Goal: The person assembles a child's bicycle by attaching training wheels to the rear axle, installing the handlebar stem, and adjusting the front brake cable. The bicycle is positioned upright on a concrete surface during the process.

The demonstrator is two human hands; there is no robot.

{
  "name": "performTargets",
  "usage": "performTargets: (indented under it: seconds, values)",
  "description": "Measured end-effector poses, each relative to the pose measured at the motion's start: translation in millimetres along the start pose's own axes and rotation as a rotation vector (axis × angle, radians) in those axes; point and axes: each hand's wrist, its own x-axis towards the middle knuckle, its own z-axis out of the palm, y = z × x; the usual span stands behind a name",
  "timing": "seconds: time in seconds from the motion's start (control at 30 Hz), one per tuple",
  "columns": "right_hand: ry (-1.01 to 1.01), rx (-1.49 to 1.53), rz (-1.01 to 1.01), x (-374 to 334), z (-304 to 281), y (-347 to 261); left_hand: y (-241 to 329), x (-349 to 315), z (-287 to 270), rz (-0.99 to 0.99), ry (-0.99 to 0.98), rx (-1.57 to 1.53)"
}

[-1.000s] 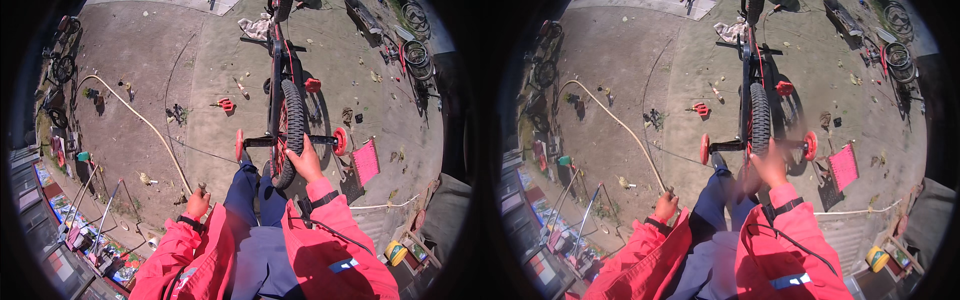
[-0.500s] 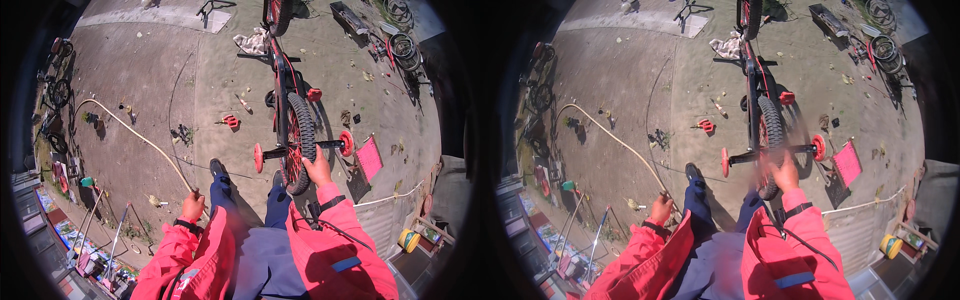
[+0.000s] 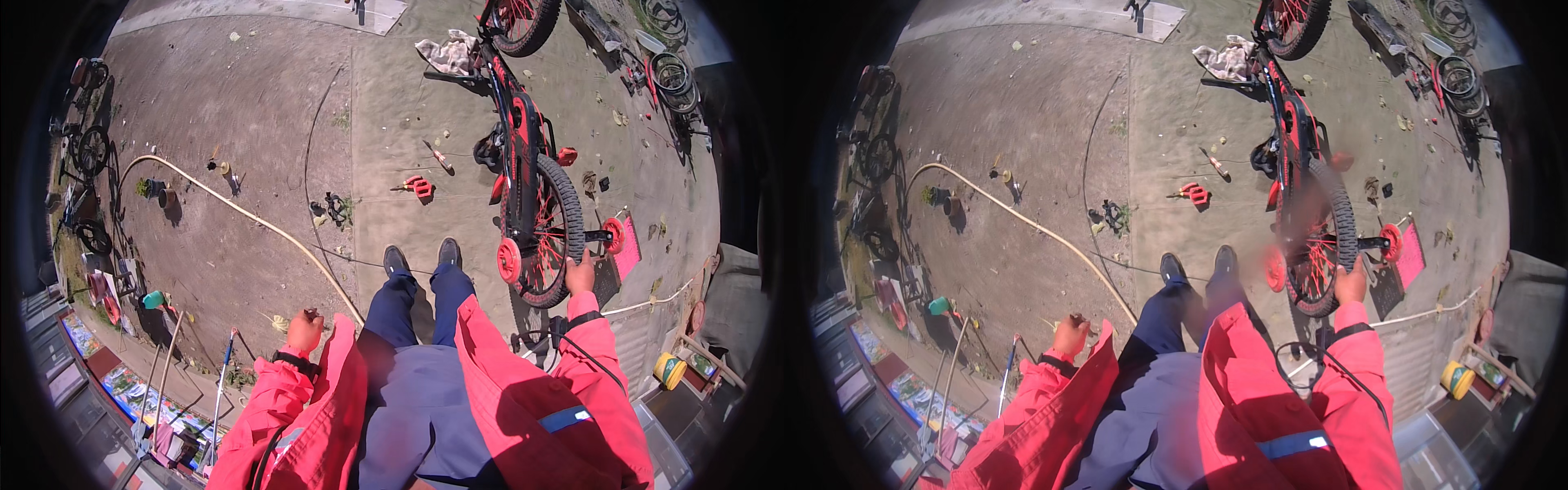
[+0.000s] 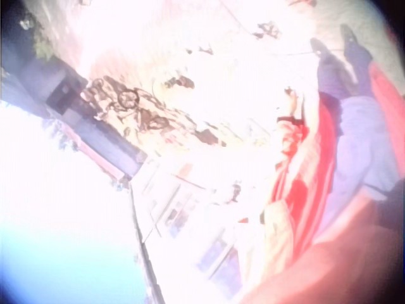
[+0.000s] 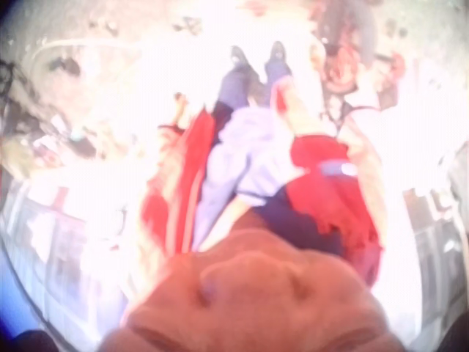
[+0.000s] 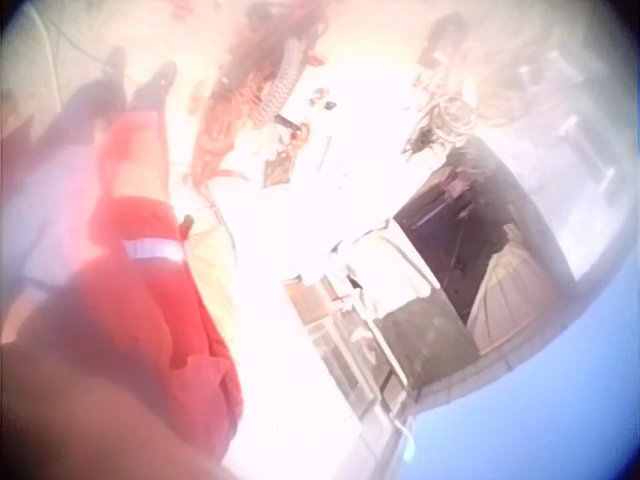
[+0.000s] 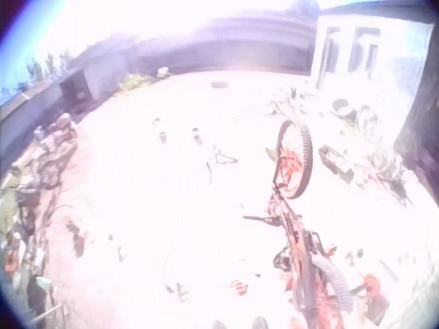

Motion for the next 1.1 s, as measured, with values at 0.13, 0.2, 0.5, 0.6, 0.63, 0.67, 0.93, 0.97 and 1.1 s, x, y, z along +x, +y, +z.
performTargets:
  seconds: [0.13,0.2,0.5,0.6,0.63,0.67,0.93,0.97,1.1]
  values:
    - [-0.017,0.062,0.083,-2,-3,-9,-21,1,-32,-0.092,-0.081,0.267]
    - [-0.056,0.092,0.152,-3,-8,-17,-10,11,-52,-0.142,-0.050,0.286]
    - [-0.112,0.183,0.306,-3,-24,-51,141,148,-135,0.065,-0.009,0.170]
    - [-0.100,0.192,0.392,-2,-21,-58,186,191,-157,0.106,-0.059,0.212]
    - [-0.094,0.192,0.415,0,-21,-62,201,208,-165,0.127,-0.070,0.209]
    - [-0.073,0.185,0.445,2,-20,-68,215,227,-173,0.149,-0.080,0.205]
    - [0.212,0.237,0.536,41,-24,-204,391,422,-260,0.455,-0.077,0.350]
    - [0.227,0.250,0.525,48,-21,-233,424,445,-271,0.521,-0.073,0.336]
    - [0.153,0.340,0.456,83,-19,-323,546,492,-286,0.695,0.017,0.480]
